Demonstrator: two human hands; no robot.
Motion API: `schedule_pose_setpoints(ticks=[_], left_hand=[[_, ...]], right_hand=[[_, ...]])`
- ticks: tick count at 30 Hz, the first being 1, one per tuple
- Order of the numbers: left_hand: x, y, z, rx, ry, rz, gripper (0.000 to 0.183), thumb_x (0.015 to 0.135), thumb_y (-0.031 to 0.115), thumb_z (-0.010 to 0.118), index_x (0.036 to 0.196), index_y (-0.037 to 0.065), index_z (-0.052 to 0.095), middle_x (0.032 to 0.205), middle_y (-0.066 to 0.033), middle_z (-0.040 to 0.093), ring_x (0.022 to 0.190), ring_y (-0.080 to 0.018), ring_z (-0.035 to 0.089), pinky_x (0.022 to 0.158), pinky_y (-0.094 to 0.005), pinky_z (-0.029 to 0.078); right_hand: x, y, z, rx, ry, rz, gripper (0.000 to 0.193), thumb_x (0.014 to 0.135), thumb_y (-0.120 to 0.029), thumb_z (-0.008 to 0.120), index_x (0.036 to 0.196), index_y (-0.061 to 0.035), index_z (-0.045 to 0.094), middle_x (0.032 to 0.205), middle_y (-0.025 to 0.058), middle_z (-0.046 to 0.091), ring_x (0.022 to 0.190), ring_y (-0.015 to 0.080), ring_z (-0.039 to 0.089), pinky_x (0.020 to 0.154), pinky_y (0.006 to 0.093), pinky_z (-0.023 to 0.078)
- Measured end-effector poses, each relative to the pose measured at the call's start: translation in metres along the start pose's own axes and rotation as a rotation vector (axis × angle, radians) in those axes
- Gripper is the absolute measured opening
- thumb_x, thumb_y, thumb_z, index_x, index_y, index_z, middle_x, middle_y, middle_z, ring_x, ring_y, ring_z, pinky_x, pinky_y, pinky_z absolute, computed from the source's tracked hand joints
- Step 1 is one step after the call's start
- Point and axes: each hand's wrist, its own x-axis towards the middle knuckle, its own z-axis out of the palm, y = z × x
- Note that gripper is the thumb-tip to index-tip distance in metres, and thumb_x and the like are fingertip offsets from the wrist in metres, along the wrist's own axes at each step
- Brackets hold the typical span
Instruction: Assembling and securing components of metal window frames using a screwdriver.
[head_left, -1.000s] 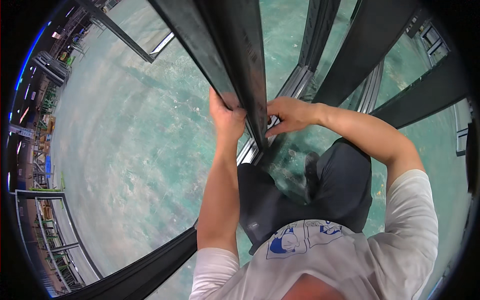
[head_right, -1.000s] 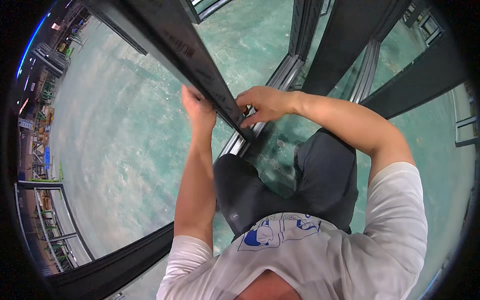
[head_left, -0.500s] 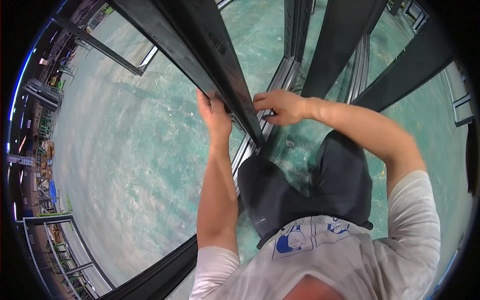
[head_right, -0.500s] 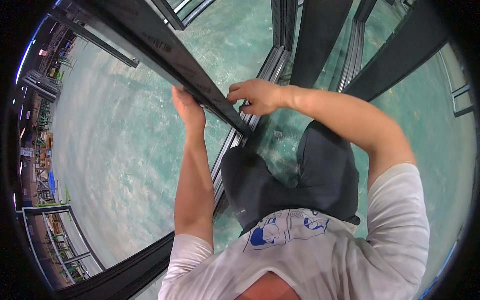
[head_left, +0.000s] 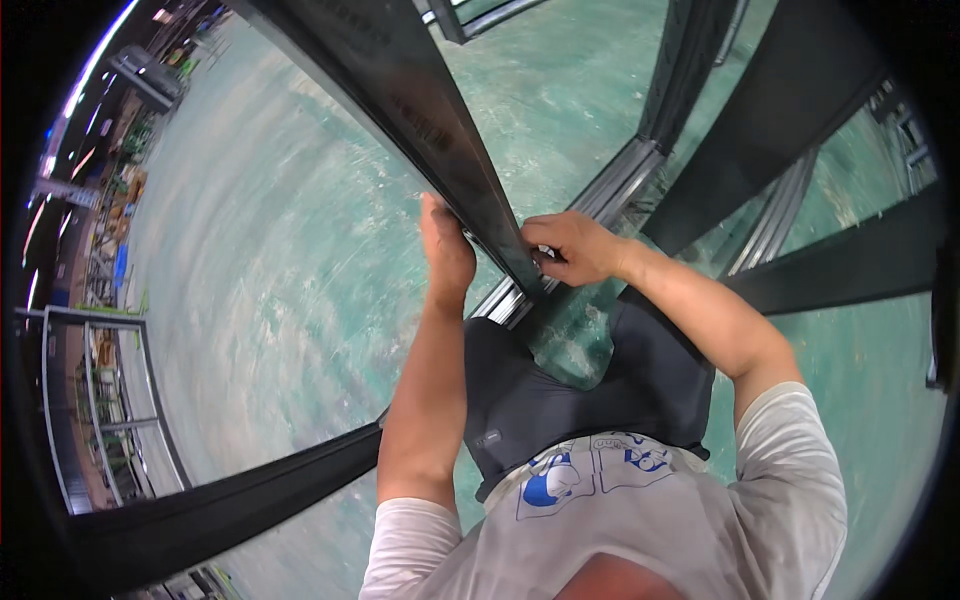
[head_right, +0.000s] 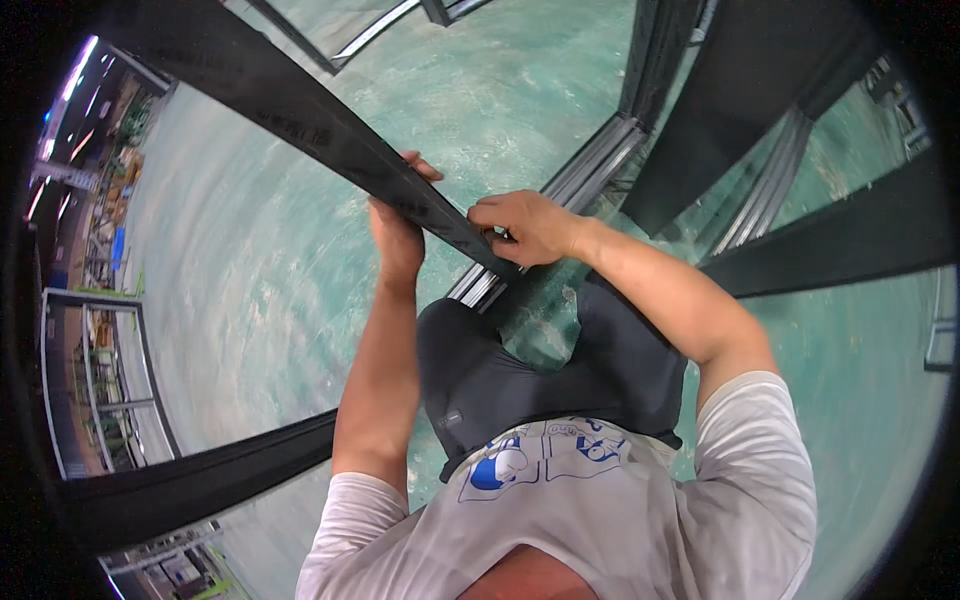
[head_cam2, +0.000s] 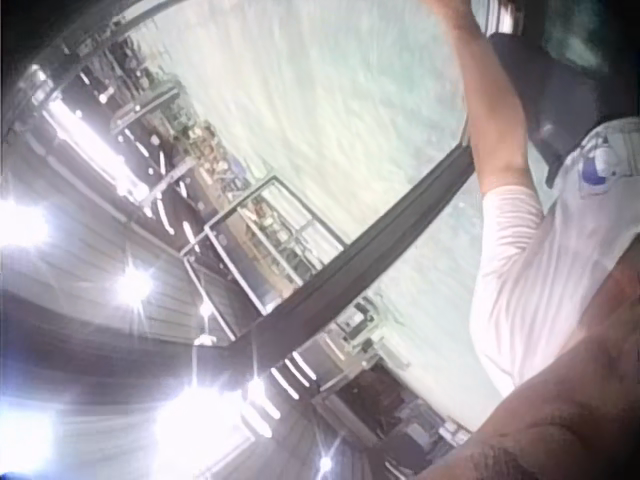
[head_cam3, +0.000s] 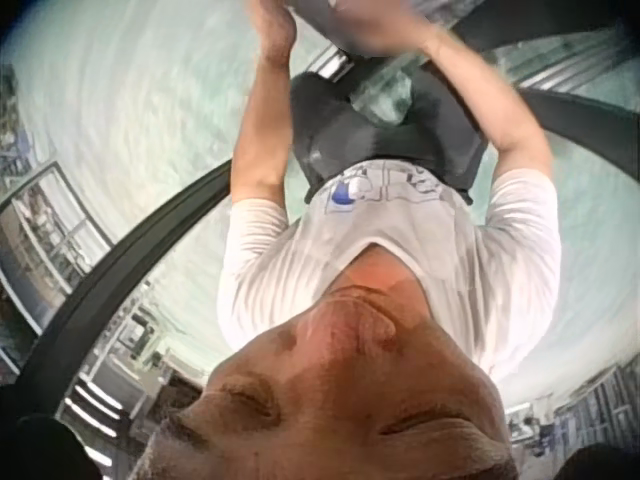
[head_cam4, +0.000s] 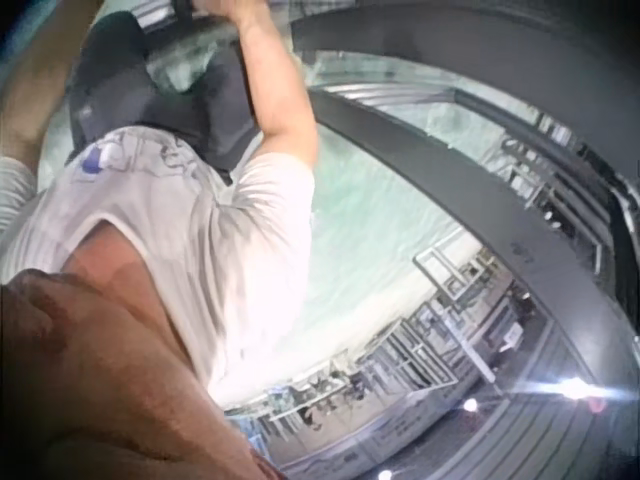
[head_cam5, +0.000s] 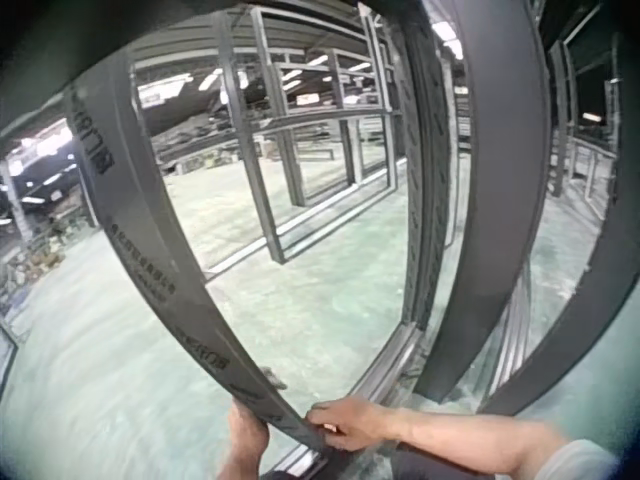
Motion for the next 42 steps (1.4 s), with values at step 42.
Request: schedule_pose_setpoints(ticks=[42], left_hand=[[0.002,0.007,0.03,-0.071,0.17,0.12,0.053,0.107,0.051,0.051,0.109,-0.002,0.059,0.086,-0.0205,0.062,0.081,-0.0298,0.058,0.078,-0.0401,0.049]], right_hand=[[-0.002,-0.044,0.032,-0.377,0.357,0.399,0.027,0.082,-0.006,0.082,0.104,-0.0017,0.068,0.09,0.0121,0.072,0.077,0.0234,0.068,0.067,0.0338,0.052]])
